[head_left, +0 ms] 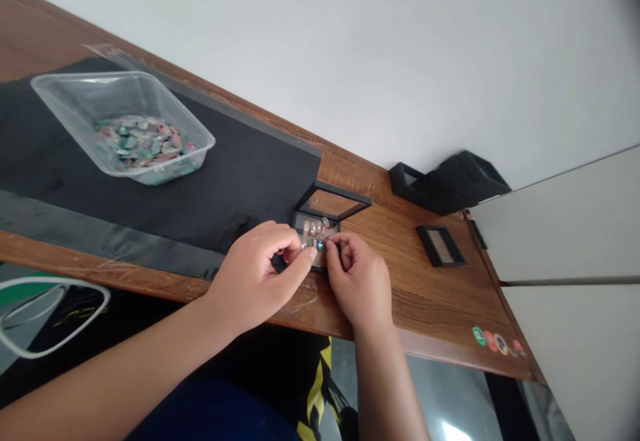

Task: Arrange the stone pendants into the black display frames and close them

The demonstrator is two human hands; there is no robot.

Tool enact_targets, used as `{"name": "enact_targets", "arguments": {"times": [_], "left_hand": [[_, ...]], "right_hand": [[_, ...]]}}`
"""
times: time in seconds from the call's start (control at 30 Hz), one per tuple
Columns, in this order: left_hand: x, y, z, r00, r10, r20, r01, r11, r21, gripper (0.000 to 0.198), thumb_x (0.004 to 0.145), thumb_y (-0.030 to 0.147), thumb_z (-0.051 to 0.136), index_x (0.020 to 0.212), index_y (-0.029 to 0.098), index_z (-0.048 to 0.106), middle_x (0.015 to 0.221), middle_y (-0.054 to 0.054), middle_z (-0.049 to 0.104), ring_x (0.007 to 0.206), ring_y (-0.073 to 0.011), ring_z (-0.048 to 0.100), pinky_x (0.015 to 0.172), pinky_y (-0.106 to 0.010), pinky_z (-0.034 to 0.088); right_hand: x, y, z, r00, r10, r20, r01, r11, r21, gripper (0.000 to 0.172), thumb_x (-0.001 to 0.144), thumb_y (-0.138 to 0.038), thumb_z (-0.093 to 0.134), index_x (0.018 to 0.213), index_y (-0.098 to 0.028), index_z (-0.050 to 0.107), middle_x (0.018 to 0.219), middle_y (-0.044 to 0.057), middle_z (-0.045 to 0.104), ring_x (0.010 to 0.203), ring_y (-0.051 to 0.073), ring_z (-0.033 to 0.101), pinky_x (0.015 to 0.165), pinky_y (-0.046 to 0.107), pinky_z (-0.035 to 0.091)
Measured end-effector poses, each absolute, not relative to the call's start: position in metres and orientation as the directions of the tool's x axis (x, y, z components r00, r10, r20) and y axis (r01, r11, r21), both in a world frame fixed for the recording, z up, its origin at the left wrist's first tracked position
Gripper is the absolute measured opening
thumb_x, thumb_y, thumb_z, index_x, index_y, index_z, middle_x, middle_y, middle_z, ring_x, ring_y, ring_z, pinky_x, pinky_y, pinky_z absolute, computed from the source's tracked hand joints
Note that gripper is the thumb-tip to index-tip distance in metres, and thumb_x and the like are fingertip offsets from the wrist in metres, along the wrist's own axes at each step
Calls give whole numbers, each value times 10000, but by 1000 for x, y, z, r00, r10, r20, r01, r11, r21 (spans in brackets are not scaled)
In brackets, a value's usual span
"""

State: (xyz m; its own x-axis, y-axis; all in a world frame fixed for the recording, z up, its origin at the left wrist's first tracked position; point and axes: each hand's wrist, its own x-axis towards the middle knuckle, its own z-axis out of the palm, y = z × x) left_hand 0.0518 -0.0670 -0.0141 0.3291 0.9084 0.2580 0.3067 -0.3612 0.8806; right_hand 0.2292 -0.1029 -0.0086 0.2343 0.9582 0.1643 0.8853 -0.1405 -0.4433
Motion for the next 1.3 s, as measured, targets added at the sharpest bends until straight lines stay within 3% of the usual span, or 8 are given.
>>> {"name": "enact_targets", "arguments": {"times": [0.2,0.5,0.73,1.3], "left_hand": [[51,-69,-13,332,909,251,300,-354,886,329,915,255,586,621,197,450,632,26,514,651,-131,496,580,-271,369],[51,-65,-11,315,916,250,321,-350,880,279,928,260,577,669,206,488,713,15,559,775,-163,516,689,-306,409],[48,-63,-14,267,937,225,339,-310,888,119,906,275,607,810,231,553,861,5,596,854,-182,499,692,-304,423],[46,-66,-16,276,932,236,345,-325,880,112,920,276,605,825,240,559,882,8,621,890,-185,538,728,-321,448]], "right_hand": [[231,-103,-10,200,963,181,885,-99,-454,170,938,-334,584,849,-230,686,538,-66,430,509,124,453,537,253,296],[227,-110,-13,117,892,436,965,2,-262,165,927,-265,595,863,-204,735,578,-35,578,484,117,481,541,252,337],[229,-110,-13,87,915,394,937,60,-344,151,905,-233,612,858,-202,752,612,-22,617,502,116,495,552,252,365],[231,-111,-6,-47,967,249,871,161,-464,118,871,-219,610,827,-219,720,580,-51,530,512,96,472,551,232,337]]}}
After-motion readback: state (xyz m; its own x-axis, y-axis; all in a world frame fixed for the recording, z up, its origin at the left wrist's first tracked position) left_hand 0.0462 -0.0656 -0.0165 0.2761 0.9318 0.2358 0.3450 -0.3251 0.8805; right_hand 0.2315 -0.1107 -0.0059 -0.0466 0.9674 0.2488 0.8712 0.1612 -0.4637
